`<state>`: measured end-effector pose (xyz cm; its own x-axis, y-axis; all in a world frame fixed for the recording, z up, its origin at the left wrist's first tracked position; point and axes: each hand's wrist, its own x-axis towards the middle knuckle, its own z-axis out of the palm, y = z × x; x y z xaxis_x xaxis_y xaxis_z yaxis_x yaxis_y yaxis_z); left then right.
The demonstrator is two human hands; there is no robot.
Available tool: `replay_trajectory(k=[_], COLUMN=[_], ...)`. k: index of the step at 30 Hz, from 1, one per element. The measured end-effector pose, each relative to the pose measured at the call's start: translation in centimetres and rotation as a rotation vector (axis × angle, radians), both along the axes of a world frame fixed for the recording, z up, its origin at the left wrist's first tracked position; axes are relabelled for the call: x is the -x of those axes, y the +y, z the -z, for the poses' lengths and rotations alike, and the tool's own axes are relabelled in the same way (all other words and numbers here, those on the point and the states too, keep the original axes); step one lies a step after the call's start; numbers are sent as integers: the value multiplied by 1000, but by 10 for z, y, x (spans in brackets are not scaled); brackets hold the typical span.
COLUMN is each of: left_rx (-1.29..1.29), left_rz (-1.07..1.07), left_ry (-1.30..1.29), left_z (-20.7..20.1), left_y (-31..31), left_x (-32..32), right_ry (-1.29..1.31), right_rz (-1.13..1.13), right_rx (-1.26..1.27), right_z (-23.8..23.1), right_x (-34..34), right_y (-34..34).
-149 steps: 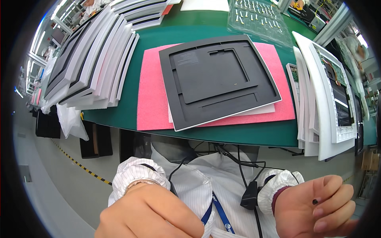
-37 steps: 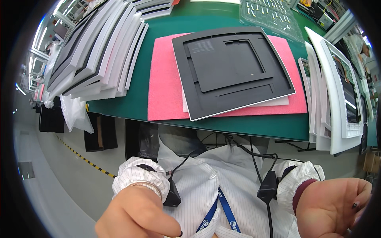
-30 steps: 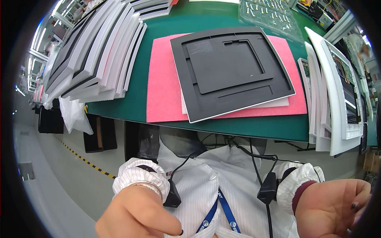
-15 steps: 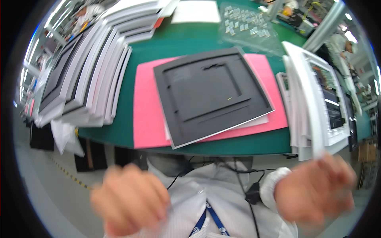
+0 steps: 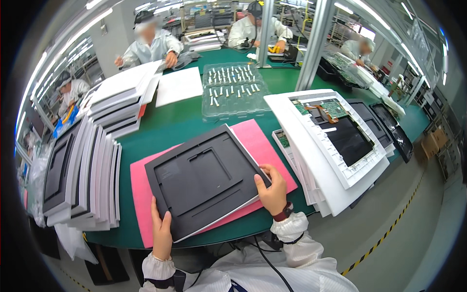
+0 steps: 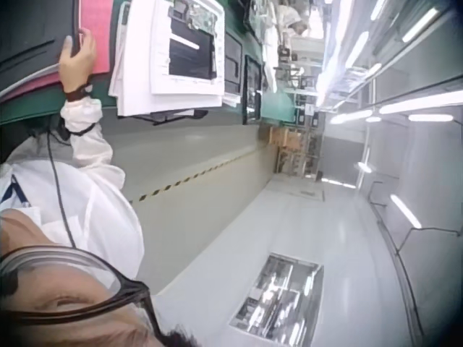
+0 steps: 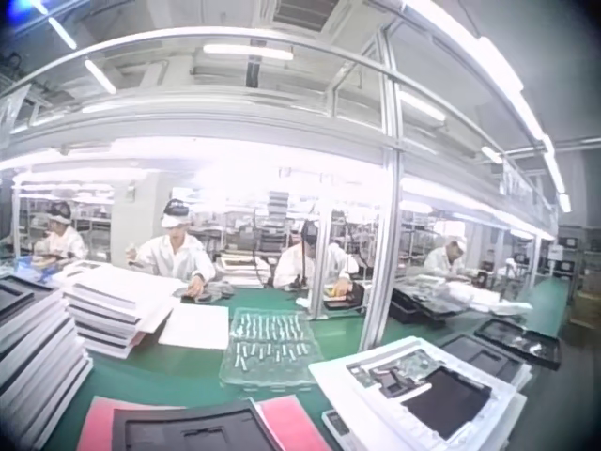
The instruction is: The person assembles an electronic device, likely a monitor, by connecting a ribbon cable to the circuit board and attaching a black backplate. They handle the components by hand, aligning the backplate and securing it to the main unit on a pink anti-static mat.
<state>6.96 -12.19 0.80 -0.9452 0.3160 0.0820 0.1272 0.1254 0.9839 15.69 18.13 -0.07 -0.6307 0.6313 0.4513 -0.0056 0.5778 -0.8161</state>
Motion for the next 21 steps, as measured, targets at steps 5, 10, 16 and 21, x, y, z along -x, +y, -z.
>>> replay_trajectory(k=[5,10,16,21], left_rx=[-149,-550,-685,-609], left_rz=[4,35,180,233], left_ry=[-132,-446,-785,-809], left_z=[-12,-18,-39,-48], left_y=[-2,-15,-18,-3], left_x=[10,25,52,49], right_ry=[84,36,29,16], right_rz=[72,131,165,194], right_rx=[89,62,118,160], right_z=[0,7,8,9], right_x=[-2,0,1,1], right_y=[-6,-7,-11,-9])
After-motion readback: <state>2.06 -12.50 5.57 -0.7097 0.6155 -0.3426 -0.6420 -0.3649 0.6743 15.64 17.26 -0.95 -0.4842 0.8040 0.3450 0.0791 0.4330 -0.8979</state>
